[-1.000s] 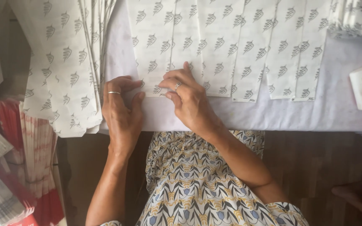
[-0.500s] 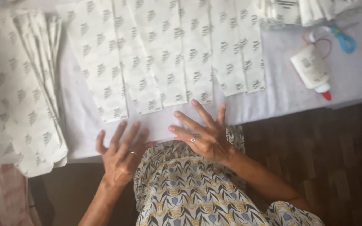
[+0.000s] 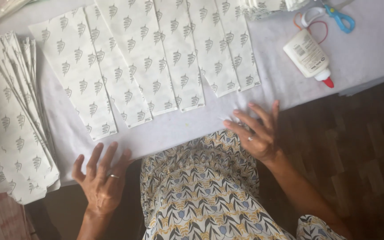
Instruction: Applying glue to printed paper strips and stacking them together at a workstation
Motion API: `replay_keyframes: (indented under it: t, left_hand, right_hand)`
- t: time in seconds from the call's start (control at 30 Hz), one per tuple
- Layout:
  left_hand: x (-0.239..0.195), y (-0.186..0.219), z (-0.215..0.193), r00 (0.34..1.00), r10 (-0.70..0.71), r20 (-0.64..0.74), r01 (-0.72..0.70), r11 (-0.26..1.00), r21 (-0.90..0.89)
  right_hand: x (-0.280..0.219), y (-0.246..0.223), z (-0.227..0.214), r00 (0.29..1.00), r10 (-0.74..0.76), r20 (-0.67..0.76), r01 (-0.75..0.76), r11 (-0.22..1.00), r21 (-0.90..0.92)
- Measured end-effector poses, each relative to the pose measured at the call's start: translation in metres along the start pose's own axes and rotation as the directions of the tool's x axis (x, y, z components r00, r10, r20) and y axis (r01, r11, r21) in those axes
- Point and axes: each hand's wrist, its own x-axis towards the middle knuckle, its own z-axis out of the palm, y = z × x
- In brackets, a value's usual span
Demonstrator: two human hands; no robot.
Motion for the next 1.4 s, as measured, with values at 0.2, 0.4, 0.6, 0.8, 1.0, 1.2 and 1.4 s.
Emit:
replay_keyframes:
  t: [0.2, 0.4, 0.6, 0.8, 1.0, 1.2, 1.4]
  left_hand:
    - [-0.002, -0.01, -0.011, 0.99, 0.096, -0.1, -0.089, 0.993, 0.076]
    - [-0.014, -0.022, -0.011, 0.997, 0.023, -0.074, -0.034, 0.986, -0.162]
    - [0.003, -0.022, -0.031, 0.999, 0.003, 0.047, 0.013, 0.942, -0.335]
    - [0.007, -0.024, -0.042, 0.984, 0.0, 0.177, 0.066, 0.927, -0.369]
    - [0.014, -0.021, -0.044, 0.997, -0.037, 0.074, 0.063, 0.924, -0.378]
    - [0.021, -0.02, -0.054, 0.983, -0.141, 0.118, 0.177, 0.902, -0.393]
    - [0.033, -0.03, -0.053, 0.971, -0.109, 0.211, 0.191, 0.889, -0.417]
  right_hand:
    - [-0.007, 0.015, -0.016, 0.999, -0.029, -0.039, 0.028, 0.999, -0.034]
    - [0.022, 0.014, -0.044, 0.991, 0.087, -0.1, -0.082, 0.995, 0.05]
    - [0.03, 0.017, -0.049, 0.991, 0.131, -0.018, -0.128, 0.982, 0.138]
    - [0.037, 0.019, -0.06, 0.986, 0.137, 0.096, -0.153, 0.969, 0.193]
    - [0.052, 0.021, -0.075, 0.944, 0.206, 0.26, -0.279, 0.916, 0.287]
    - [0.064, 0.032, -0.073, 0.906, 0.308, 0.29, -0.372, 0.907, 0.199]
    - [0.074, 0.036, -0.054, 0.741, 0.641, 0.2, -0.663, 0.745, 0.069]
